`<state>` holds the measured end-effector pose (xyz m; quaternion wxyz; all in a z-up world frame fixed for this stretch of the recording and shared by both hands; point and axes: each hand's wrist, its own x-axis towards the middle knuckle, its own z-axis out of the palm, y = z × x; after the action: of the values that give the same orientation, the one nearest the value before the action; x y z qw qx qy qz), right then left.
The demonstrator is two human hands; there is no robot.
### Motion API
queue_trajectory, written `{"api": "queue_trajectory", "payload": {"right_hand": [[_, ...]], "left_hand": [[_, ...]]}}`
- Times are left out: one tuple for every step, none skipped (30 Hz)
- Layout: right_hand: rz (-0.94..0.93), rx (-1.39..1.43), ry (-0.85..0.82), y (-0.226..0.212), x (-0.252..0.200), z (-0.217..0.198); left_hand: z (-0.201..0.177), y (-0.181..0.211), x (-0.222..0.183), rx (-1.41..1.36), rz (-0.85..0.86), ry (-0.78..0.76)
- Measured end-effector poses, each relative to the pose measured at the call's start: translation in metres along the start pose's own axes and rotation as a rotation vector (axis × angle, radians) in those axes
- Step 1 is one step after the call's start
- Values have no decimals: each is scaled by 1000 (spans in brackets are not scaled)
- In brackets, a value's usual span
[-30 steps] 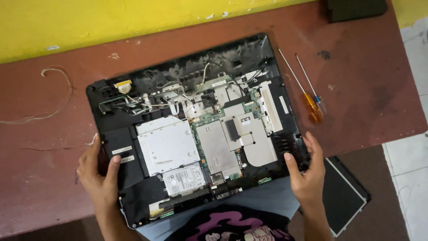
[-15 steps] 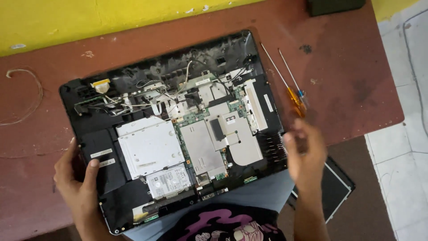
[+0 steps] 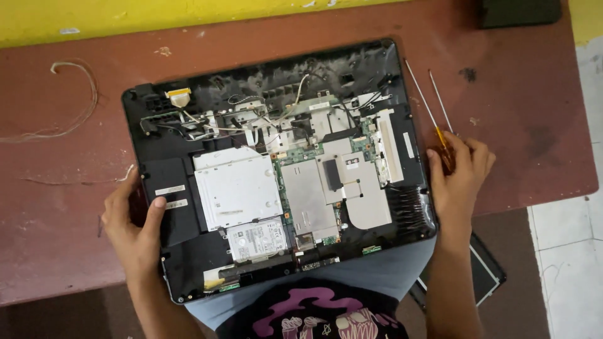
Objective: Disassembling a laptop by disconnecting internal wiring and using a screwdriver to remove internal components.
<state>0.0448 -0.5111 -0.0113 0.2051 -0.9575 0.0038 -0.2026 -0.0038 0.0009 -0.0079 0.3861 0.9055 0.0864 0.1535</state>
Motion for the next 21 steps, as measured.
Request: {"api": "queue_trajectory", "payload": {"right_hand": [[-15,-22,26,-3,-1,0],[-31,-44,51,-5,-2,1],[-29,-43,46,-5,-3,1],[-33,-72,48,-5,-5,2],[-37,-102,58,-5,-4,3],[-35,-104,61,-2,-4,6],[-67,-143,71,3,-5,8],[-98,-182,80,7,-7,10],[-99,-183,79,6,-7,9],[-95,-169,72,6,-7,8],[-90,-152,63,4,-7,8],[-90,-151,60,2,-7,5],[-93,-142,55,-1,-6,3],[-96,-133,51,-5,-5,2],[-97,-122,49,1,-7,4],[-126,-147,67,7,-9,7],[-155,-173,85,14,-10,9],[-157,-163,84,17,-11,12],[-153,-203,99,20,-12,14],[-150,-243,113,23,-13,16],[-154,-239,112,23,-14,16]], "left_hand": [[0,0,1,-10,18,8],[1,0,1,-20,35,17],[0,0,1,-17,31,13],[-1,0,0,-10,38,11],[0,1,3,-7,52,12],[0,3,4,-9,55,11],[0,4,3,-27,39,16],[1,6,2,-46,24,21],[1,6,2,-46,22,21],[2,6,2,-47,31,23],[1,6,1,-44,39,25],[3,3,0,-42,36,24],[2,0,0,-33,44,27],[2,-3,0,-23,52,29],[1,0,1,-13,50,34],[0,3,1,-35,45,26],[0,6,2,-59,40,18],[-1,6,3,-49,39,23],[0,5,3,-46,39,25],[0,5,4,-42,39,28],[0,5,4,-39,36,32]]}}
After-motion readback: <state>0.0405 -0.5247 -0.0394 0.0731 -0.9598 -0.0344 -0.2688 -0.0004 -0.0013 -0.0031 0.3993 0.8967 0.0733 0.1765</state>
